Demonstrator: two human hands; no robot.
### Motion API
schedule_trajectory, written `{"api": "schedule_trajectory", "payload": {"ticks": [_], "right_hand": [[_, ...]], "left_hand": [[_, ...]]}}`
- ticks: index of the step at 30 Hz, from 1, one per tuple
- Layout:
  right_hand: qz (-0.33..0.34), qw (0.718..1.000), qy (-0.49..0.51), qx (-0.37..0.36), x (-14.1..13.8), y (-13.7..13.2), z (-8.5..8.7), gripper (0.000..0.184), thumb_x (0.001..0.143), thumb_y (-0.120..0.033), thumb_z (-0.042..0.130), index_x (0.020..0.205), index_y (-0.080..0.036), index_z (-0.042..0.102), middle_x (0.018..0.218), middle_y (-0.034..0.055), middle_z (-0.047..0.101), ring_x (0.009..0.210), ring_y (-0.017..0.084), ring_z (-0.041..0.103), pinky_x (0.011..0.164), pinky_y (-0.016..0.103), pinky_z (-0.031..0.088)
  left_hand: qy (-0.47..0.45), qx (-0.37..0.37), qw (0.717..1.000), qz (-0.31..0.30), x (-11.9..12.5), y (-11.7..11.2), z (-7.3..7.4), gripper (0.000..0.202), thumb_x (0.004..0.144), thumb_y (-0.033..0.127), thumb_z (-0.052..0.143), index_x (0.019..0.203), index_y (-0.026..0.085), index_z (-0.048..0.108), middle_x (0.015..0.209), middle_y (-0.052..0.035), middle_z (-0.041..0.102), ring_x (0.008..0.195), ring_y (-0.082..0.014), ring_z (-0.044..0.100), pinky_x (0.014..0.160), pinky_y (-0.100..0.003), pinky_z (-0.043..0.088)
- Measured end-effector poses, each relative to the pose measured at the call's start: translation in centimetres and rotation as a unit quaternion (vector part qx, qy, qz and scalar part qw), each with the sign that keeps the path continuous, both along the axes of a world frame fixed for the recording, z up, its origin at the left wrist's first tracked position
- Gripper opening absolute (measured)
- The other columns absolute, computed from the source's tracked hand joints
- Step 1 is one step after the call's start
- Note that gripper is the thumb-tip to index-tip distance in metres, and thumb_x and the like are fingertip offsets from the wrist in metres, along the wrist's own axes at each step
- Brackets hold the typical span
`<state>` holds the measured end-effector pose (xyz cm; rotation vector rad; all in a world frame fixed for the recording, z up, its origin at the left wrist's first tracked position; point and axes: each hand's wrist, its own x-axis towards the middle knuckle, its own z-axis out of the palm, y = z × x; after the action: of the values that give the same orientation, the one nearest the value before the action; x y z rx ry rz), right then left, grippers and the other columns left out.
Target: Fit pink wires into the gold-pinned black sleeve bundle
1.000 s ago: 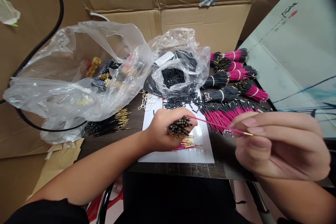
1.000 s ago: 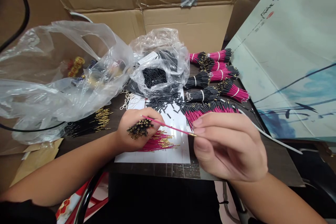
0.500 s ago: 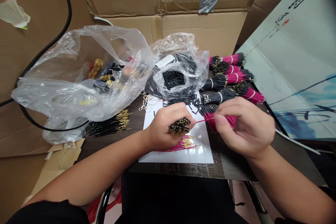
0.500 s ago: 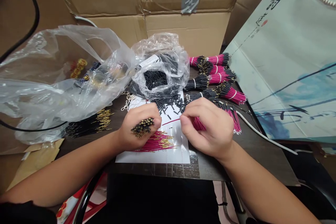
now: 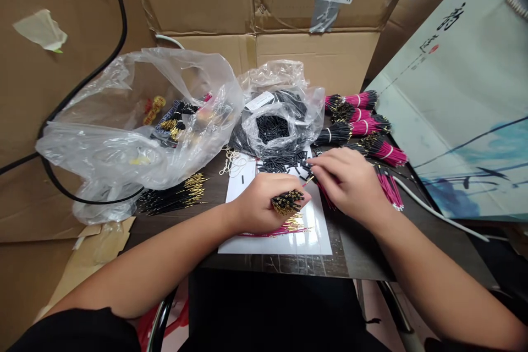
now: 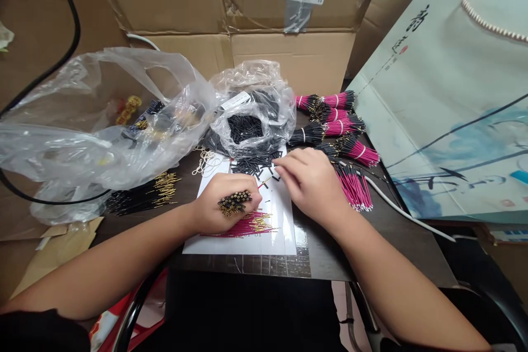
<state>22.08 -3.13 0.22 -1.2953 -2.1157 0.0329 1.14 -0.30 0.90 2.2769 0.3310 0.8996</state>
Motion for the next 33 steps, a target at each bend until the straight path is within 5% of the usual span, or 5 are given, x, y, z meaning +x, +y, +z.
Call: {"api": "schedule_trajectory", "payload": {"ticks": [5,19,27,33], "right_hand": [[0.048,0.978,-0.189,-0.066,-1.2,0.4,-2.0,0.018,0.091,-0.024,0.049,0.09,-0.019,0.066,0.083,0.0062,0.062,0.083,0.02,0.049,0.079,0.035,0.031],[0.033,0.98,-0.179,-0.086,-1.6,0.5,-2.3,0.019,0.092,-0.023,0.046,0.086,-0.017,0.062,0.077,0.0037,0.058,0.076,0.017,0.049,0.075,0.031,0.028],[-0.021,0.987,-0.137,-0.077,0.6,1.2,-1.6,0.02,0.093,-0.028,0.048,0.1,-0.019,0.064,0.091,0.005,0.064,0.086,0.019,0.054,0.08,0.033,0.032],[0.051,0.982,-0.159,-0.088,-0.9,0.8,-2.1,0.016,0.093,-0.029,0.05,0.093,-0.021,0.063,0.084,0.0037,0.061,0.083,0.019,0.049,0.076,0.033,0.03]], "left_hand": [[-0.008,0.003,1.0,0.01,0.0,-0.3,0.3,0.027,0.091,0.03,0.046,0.069,0.016,0.053,0.063,-0.003,0.055,0.059,-0.0115,0.048,0.059,-0.024,0.043],[-0.058,-0.012,0.998,0.003,-0.2,-0.5,0.2,0.016,0.087,0.022,0.052,0.073,0.015,0.054,0.066,-0.0028,0.055,0.063,-0.0109,0.048,0.062,-0.024,0.043],[-0.067,-0.042,0.995,0.061,-0.9,-0.1,0.0,0.022,0.089,0.02,0.048,0.069,0.015,0.055,0.063,-0.0016,0.055,0.06,-0.0102,0.05,0.062,-0.025,0.042],[-0.055,-0.023,0.994,0.096,-0.6,0.1,-0.2,0.023,0.087,0.021,0.053,0.065,0.015,0.053,0.06,-0.0011,0.053,0.057,-0.0103,0.047,0.059,-0.025,0.04]]}}
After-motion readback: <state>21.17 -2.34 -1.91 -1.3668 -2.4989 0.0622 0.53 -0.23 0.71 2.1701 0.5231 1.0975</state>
